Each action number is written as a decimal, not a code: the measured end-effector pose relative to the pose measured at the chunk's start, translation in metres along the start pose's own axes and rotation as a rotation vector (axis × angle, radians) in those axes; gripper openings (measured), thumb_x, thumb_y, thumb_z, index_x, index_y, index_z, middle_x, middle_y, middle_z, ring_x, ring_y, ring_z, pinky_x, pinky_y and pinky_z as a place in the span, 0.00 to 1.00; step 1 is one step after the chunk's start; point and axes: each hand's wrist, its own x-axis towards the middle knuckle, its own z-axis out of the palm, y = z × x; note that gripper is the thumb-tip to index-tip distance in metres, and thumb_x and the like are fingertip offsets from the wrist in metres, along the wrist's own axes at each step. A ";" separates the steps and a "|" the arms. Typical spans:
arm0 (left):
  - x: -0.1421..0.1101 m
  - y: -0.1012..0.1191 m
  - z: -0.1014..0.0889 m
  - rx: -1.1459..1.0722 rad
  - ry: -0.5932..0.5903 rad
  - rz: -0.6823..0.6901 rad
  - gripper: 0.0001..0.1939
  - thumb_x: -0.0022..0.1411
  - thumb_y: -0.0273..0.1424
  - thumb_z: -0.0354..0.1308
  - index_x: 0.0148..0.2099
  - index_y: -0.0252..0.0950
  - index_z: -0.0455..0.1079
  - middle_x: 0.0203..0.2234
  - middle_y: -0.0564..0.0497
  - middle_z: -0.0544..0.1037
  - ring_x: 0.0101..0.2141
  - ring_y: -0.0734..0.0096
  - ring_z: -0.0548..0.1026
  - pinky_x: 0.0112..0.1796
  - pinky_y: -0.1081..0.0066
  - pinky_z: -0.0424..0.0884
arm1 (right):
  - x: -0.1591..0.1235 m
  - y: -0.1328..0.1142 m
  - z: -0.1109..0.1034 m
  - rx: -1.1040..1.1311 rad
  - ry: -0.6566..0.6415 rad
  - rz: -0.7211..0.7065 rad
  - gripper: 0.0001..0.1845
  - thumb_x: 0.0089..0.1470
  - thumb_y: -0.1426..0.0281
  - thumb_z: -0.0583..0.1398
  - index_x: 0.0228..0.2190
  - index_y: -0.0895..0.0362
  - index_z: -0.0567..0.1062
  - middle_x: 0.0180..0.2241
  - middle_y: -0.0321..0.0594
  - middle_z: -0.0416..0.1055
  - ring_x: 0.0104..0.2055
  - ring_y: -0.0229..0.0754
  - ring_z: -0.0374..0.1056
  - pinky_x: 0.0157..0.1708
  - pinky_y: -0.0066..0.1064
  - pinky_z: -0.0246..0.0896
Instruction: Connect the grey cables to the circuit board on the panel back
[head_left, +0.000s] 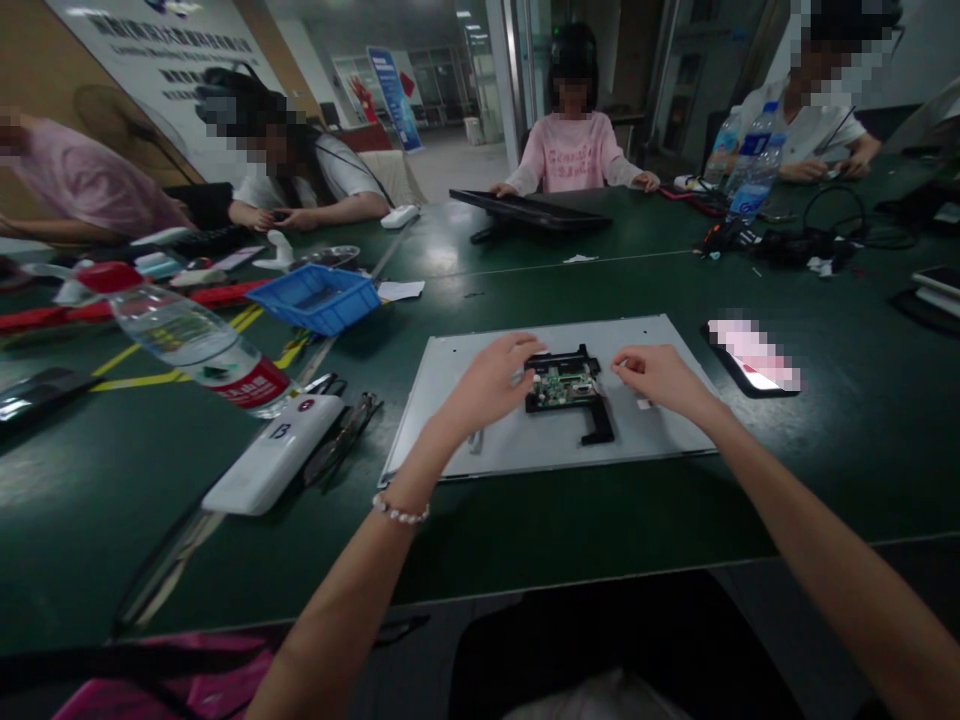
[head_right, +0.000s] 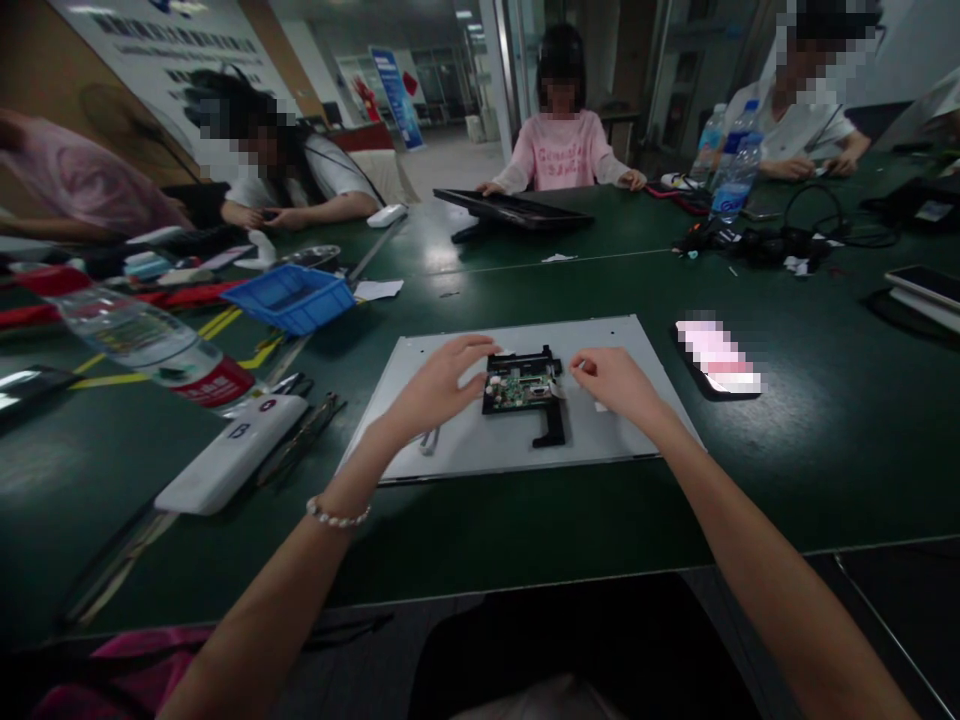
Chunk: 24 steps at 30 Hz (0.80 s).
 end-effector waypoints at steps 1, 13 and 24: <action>-0.003 -0.013 -0.008 -0.012 0.022 -0.070 0.19 0.64 0.27 0.46 0.56 0.37 0.63 0.52 0.45 0.67 0.51 0.61 0.67 0.53 0.59 0.62 | -0.001 -0.001 -0.001 -0.029 0.012 -0.010 0.13 0.53 0.67 0.55 0.35 0.56 0.77 0.25 0.40 0.74 0.27 0.40 0.68 0.28 0.31 0.57; -0.058 -0.107 0.003 -0.151 -0.012 -0.331 0.23 0.55 0.35 0.54 0.53 0.37 0.66 0.45 0.47 0.71 0.28 0.73 0.71 0.37 0.67 0.70 | -0.009 -0.017 0.006 -0.202 -0.007 -0.124 0.13 0.57 0.66 0.53 0.37 0.53 0.77 0.30 0.40 0.76 0.30 0.43 0.69 0.30 0.32 0.57; -0.049 -0.096 -0.006 -0.432 0.368 -0.454 0.12 0.58 0.38 0.54 0.36 0.36 0.73 0.29 0.51 0.76 0.28 0.72 0.71 0.29 0.73 0.66 | -0.007 -0.018 0.006 -0.155 0.080 -0.127 0.14 0.57 0.65 0.53 0.38 0.54 0.77 0.31 0.41 0.76 0.31 0.44 0.69 0.32 0.33 0.58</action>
